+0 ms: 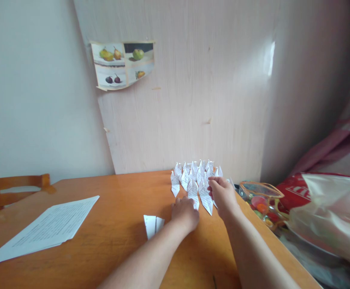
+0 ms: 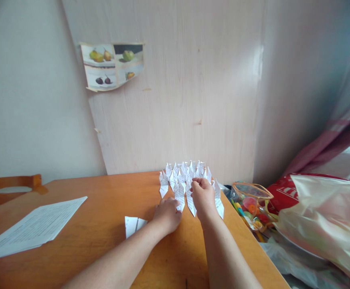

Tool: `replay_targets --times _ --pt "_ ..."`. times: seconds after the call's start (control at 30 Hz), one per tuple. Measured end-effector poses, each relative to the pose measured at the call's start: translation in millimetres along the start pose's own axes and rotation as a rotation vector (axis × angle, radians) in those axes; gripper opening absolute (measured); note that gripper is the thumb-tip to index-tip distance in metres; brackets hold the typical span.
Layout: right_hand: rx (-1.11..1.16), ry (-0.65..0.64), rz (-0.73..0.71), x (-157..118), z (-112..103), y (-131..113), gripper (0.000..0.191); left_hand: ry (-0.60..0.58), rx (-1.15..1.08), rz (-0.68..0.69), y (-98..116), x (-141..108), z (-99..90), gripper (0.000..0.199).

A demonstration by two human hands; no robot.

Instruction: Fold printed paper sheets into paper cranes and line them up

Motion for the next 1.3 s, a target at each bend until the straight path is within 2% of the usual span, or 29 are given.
replay_targets --times 0.17,0.33,0.5,0.63,0.77,0.87,1.0,1.3 --pt "-0.013 -0.002 -0.013 -1 0 0 0.026 0.046 -0.087 0.034 -1 -5 -10.8 0.033" --pt "-0.073 -0.022 -0.040 -1 0 3 0.028 0.103 -0.207 0.124 -13 -15 -42.2 0.027" --pt "-0.226 -0.136 -0.088 -11 10 13 0.024 0.257 -0.409 0.162 -53 -35 -82.9 0.022" --pt "-0.407 -0.289 -0.164 -31 27 25 0.016 0.359 -0.514 0.077 -101 -48 -99.7 0.024" --pt "-0.579 -0.468 -0.271 -55 43 39 0.009 0.451 -0.613 -0.042 -142 -51 -93.8 0.027" --pt "-0.685 -0.600 -0.329 -68 50 48 0.011 0.440 -0.625 -0.070 -156 -46 -82.1 0.026" --pt "-0.802 -0.679 -0.368 -74 53 53 0.012 0.406 -0.626 -0.062 -157 -41 -75.0 0.026" --pt "-0.913 -0.722 -0.375 -77 51 52 0.013 0.311 -0.696 -0.077 -150 -41 -73.1 0.028"
Point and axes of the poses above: each hand's wrist, its own x-axis towards the middle knuckle, its own z-axis out of the palm, y = z × x, the point moved 3 cm from there along x, towards the middle knuckle, and after that the axes turned 4 degrees about y, right-handed, at the moved point
